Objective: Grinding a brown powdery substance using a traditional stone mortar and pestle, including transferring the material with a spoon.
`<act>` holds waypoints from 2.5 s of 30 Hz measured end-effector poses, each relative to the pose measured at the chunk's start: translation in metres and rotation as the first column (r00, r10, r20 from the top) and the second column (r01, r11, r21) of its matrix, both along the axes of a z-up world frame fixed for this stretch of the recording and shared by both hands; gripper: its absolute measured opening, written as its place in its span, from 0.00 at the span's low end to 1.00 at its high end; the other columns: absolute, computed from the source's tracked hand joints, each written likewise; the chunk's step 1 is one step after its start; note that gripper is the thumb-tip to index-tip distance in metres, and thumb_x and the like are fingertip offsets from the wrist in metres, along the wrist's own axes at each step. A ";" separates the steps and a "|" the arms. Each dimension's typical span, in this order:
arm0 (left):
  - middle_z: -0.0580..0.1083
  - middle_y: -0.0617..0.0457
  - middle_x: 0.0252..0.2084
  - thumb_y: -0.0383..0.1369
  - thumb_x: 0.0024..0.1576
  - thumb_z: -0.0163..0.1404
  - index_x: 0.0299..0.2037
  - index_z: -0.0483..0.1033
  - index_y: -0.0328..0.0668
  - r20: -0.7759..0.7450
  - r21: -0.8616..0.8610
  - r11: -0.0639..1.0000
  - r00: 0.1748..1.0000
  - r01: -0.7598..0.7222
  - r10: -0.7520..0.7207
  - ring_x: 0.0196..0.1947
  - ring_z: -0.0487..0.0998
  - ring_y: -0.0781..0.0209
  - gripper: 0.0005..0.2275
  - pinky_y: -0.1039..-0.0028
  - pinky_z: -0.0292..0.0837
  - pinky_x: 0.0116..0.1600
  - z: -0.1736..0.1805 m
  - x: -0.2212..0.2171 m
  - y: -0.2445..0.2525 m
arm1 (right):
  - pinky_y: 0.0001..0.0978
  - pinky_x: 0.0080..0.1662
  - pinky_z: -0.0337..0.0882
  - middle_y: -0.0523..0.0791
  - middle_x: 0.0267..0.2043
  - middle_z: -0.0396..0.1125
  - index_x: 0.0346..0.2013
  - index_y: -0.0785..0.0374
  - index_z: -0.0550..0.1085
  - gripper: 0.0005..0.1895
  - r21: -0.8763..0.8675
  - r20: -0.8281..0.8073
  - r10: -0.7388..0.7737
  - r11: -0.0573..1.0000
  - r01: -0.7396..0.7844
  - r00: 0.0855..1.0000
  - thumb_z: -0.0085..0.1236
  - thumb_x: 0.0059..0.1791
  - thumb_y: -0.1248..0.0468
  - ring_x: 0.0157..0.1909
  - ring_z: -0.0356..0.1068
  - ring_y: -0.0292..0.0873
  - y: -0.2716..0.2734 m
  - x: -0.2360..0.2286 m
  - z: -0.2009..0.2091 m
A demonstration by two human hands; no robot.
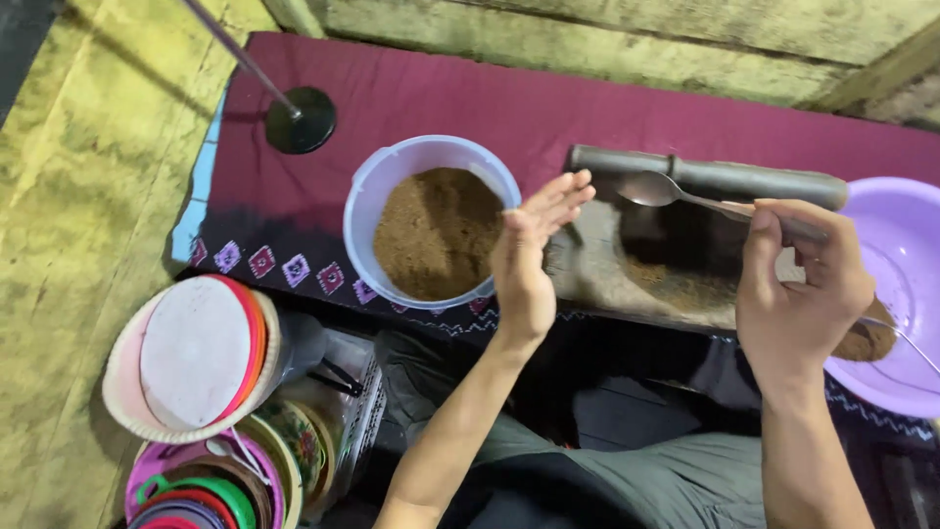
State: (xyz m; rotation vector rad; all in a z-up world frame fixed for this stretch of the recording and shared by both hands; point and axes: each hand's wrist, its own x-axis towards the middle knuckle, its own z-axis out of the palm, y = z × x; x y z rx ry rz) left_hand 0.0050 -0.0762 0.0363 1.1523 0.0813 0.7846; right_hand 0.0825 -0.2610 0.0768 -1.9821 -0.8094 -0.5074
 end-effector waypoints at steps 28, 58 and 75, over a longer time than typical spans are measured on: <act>0.79 0.41 0.50 0.50 0.70 0.18 0.51 0.78 0.37 -0.211 0.207 0.907 0.888 -0.367 0.408 0.56 0.78 0.44 0.32 0.56 0.66 0.66 -0.012 -0.057 0.124 | 0.42 0.42 0.61 0.52 0.39 0.78 0.39 0.62 0.83 0.12 -0.530 -0.083 0.721 0.552 -0.643 0.687 0.55 0.46 0.73 0.37 0.67 0.52 0.164 -0.016 -0.025; 0.81 0.41 0.45 0.45 0.72 0.22 0.44 0.79 0.33 -0.164 0.205 0.912 0.907 -0.354 0.389 0.51 0.81 0.48 0.29 0.62 0.72 0.61 -0.015 -0.056 0.126 | 0.36 0.38 0.66 0.45 0.25 0.70 0.36 0.60 0.81 0.03 -0.346 0.069 0.420 0.861 -0.373 0.905 0.66 0.48 0.66 0.30 0.67 0.47 0.145 0.005 -0.064; 0.80 0.40 0.44 0.45 0.71 0.23 0.44 0.78 0.32 -0.190 0.155 0.936 0.921 -0.315 0.341 0.51 0.82 0.47 0.29 0.61 0.73 0.61 -0.010 -0.057 0.127 | 0.37 0.38 0.59 0.48 0.15 0.61 0.39 0.67 0.81 0.05 -0.443 -0.133 0.499 0.743 -0.502 0.856 0.59 0.52 0.70 0.27 0.64 0.49 0.153 0.015 -0.030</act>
